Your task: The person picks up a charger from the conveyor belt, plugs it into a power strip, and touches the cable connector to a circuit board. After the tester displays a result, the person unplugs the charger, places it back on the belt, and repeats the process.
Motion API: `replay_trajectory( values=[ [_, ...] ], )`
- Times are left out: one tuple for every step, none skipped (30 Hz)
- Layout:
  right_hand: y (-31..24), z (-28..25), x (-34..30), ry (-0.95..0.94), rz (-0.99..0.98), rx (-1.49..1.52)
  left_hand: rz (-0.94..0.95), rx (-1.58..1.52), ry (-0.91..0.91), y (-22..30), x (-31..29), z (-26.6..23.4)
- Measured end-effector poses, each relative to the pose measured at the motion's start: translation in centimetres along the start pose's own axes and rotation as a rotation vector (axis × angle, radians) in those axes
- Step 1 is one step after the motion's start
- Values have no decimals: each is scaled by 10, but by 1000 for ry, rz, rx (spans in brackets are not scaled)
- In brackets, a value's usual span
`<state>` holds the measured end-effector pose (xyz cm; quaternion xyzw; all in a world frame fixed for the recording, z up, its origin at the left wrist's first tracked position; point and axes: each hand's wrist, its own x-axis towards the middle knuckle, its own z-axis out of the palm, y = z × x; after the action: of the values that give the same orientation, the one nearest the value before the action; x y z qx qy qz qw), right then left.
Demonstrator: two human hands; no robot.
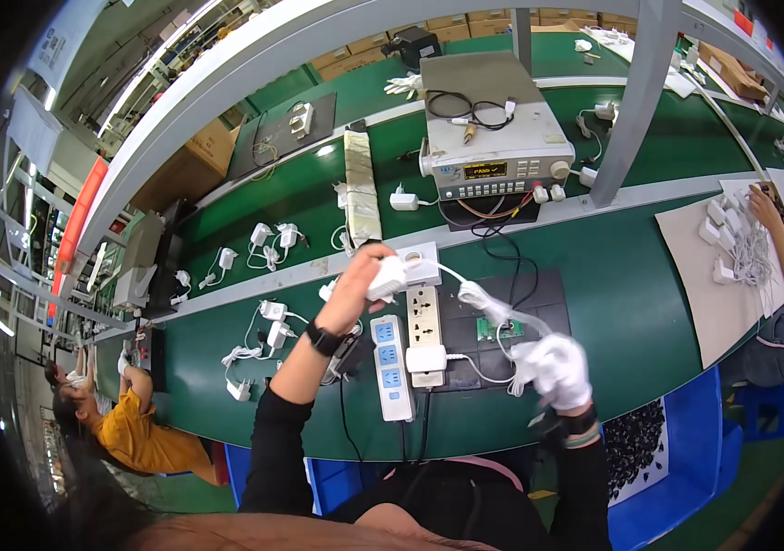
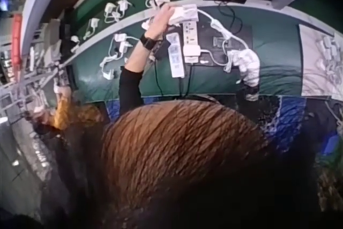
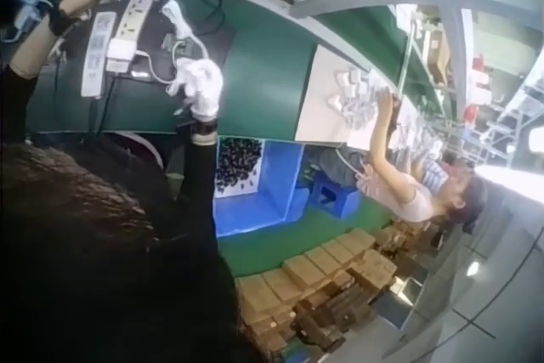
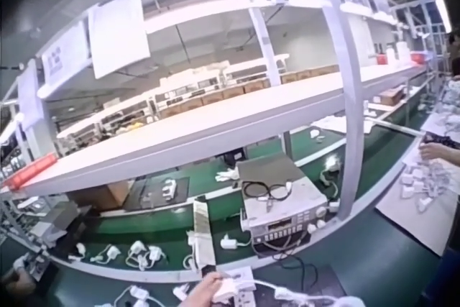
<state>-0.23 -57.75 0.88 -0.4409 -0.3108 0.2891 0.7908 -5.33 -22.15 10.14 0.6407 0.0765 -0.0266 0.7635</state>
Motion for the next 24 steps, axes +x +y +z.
replay_trajectory(
  values=[
    [-8, 2, -4, 221, -106, 86, -5, 3, -1, -14, 6, -6],
    [-13, 4, -3, 221, -106, 88, -57, 98, -9, -30, 10, -10],
    [-19, 7, 1, 249, -136, 200, -108, 193, -18, -46, 14, -13],
    [-24, 6, 4, 287, -168, 303, -160, 283, -40, -60, 20, -13],
    [-28, 7, 7, 318, -202, 410, -159, 282, -49, -68, 21, -12],
    [-31, 8, 7, 323, -206, 404, -5, 475, -64, -76, 20, -12],
    [-34, 9, 8, 344, -153, 419, 157, 666, -78, -79, 20, -8],
    [-37, 10, 9, 364, -99, 433, 323, 854, -89, -81, 21, -5],
    [-39, 11, 11, 383, -45, 449, 331, 852, -94, -83, 21, -4],
    [-41, 10, 15, 383, -50, 443, 379, 883, -88, -83, 20, -4],
    [-41, 7, 23, 335, -2, -68, 426, 915, -80, -84, 18, -5],
    [-37, 3, 30, 278, 48, -571, 467, 949, -76, -82, 15, -6],
    [-31, 0, 36, 205, 100, -1071, 467, 951, -79, -80, 10, -8],
    [-20, -5, 40, 214, 104, -1073, 441, 912, -23, -74, 5, -6],
    [-7, -12, 44, 95, -68, -1289, 416, 872, 27, -65, 0, -3],
    [4, -18, 45, -34, -242, -1497, 389, 832, 77, -60, -5, 0],
    [13, -19, 48, -29, -234, -1494, 382, 832, 71, -57, -13, -1],
    [21, -20, 50, -9, -205, -1429, 261, 755, -55, -56, -22, -3],
    [24, -18, 55, 6, -182, -1366, 142, 675, -170, -54, -30, -3],
    [26, -16, 57, 21, -158, -1303, 24, 590, -286, -54, -37, -2],
    [25, -14, 55, 22, -151, -1302, 20, 586, -289, -56, -41, 4],
    [20, -6, 58, 122, -83, -1055, 80, 627, -330, -59, -47, 9],
    [15, 2, 59, 216, -13, -806, 139, 667, -372, -61, -53, 14],
    [12, 6, 59, 316, 56, -561, 202, 704, -425, -61, -54, 18]
  ],
)
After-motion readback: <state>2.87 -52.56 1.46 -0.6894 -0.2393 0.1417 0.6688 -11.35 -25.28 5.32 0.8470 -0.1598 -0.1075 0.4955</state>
